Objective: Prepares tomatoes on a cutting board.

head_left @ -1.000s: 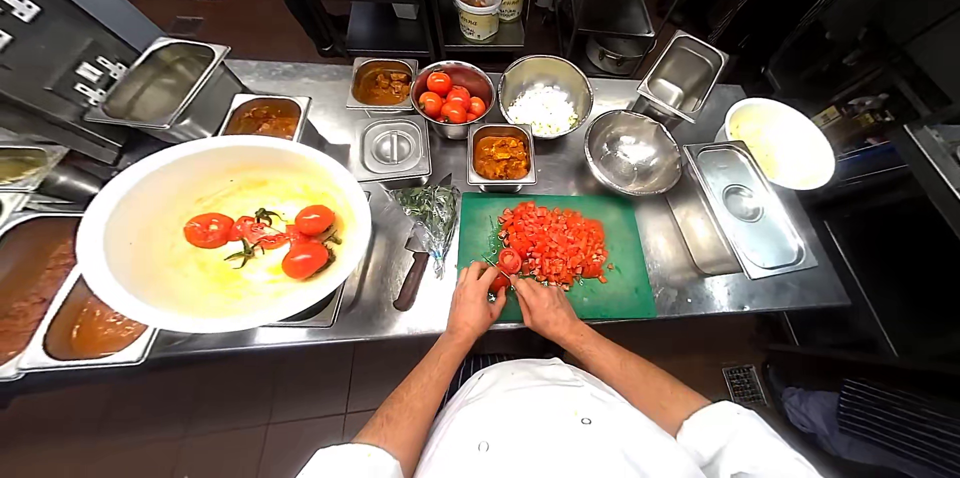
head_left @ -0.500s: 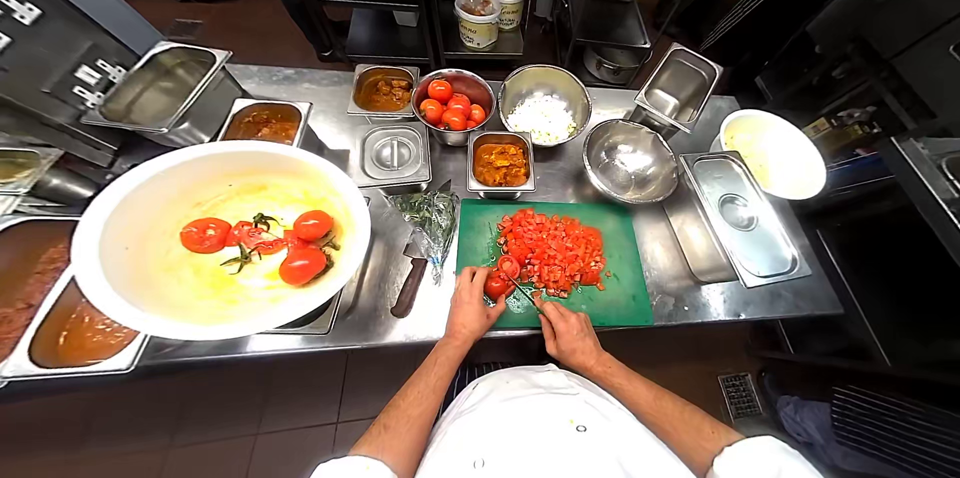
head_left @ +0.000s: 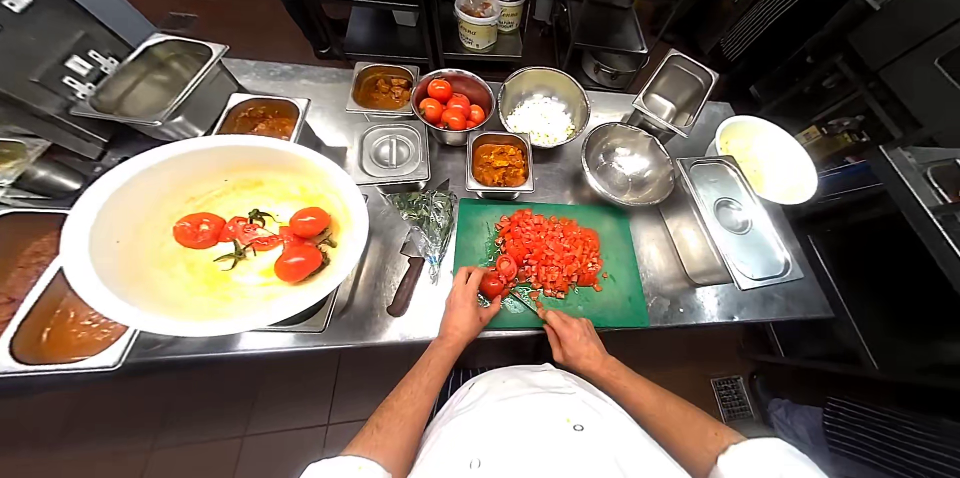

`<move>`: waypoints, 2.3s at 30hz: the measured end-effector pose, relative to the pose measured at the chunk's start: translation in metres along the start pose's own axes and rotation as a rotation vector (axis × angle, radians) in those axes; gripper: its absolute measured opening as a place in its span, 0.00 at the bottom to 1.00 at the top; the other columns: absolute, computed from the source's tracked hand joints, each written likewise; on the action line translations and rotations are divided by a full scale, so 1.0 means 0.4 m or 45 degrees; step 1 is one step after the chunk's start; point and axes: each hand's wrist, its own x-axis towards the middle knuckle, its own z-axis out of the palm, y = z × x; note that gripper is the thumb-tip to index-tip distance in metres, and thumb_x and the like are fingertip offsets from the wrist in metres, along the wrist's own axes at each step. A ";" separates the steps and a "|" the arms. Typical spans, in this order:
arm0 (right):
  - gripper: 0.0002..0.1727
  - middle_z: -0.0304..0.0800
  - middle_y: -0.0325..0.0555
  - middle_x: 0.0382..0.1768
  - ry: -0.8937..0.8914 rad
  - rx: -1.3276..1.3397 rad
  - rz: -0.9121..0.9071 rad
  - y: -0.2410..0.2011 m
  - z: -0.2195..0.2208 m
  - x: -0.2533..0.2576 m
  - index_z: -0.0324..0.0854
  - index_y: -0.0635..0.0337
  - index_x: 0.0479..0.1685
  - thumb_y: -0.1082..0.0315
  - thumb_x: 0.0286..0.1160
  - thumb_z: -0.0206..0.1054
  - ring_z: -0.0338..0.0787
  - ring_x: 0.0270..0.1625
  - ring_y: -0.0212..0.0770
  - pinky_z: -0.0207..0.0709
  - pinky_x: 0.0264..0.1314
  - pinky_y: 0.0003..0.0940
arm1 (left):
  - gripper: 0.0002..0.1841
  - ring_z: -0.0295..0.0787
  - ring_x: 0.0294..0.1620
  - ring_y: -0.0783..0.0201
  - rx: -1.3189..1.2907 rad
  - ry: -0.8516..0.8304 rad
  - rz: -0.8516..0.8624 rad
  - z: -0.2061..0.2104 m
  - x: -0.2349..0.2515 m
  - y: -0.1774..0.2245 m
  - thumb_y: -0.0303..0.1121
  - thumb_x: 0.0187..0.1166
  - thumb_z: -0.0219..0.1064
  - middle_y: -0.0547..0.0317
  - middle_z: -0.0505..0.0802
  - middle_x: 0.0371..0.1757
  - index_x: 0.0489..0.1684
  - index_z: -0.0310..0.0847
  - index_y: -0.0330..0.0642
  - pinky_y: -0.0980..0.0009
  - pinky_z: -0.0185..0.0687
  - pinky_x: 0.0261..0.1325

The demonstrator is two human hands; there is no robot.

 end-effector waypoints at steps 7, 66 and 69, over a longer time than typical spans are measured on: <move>0.19 0.95 0.45 0.48 0.093 0.024 0.011 -0.137 0.004 0.166 0.85 0.50 0.66 0.62 0.84 0.56 0.95 0.40 0.48 0.88 0.38 0.51 | 0.17 0.85 0.64 0.51 0.053 0.205 0.226 0.038 -0.017 -0.026 0.39 0.69 0.76 0.51 0.89 0.57 0.54 0.90 0.46 0.54 0.84 0.67; 0.22 0.93 0.48 0.41 0.032 -0.021 0.050 -0.066 0.053 0.014 0.83 0.52 0.71 0.64 0.82 0.55 0.94 0.31 0.50 0.86 0.29 0.49 | 0.10 0.92 0.49 0.56 0.257 -0.277 -0.074 -0.001 0.019 0.086 0.36 0.74 0.70 0.55 0.91 0.50 0.48 0.91 0.47 0.53 0.90 0.54; 0.20 0.94 0.49 0.43 -0.018 0.027 0.095 -0.055 0.006 -0.025 0.84 0.53 0.68 0.61 0.87 0.53 0.95 0.36 0.52 0.87 0.35 0.51 | 0.12 0.92 0.47 0.57 0.200 -0.240 -0.061 -0.001 0.011 0.074 0.37 0.74 0.71 0.54 0.91 0.51 0.51 0.90 0.46 0.55 0.90 0.53</move>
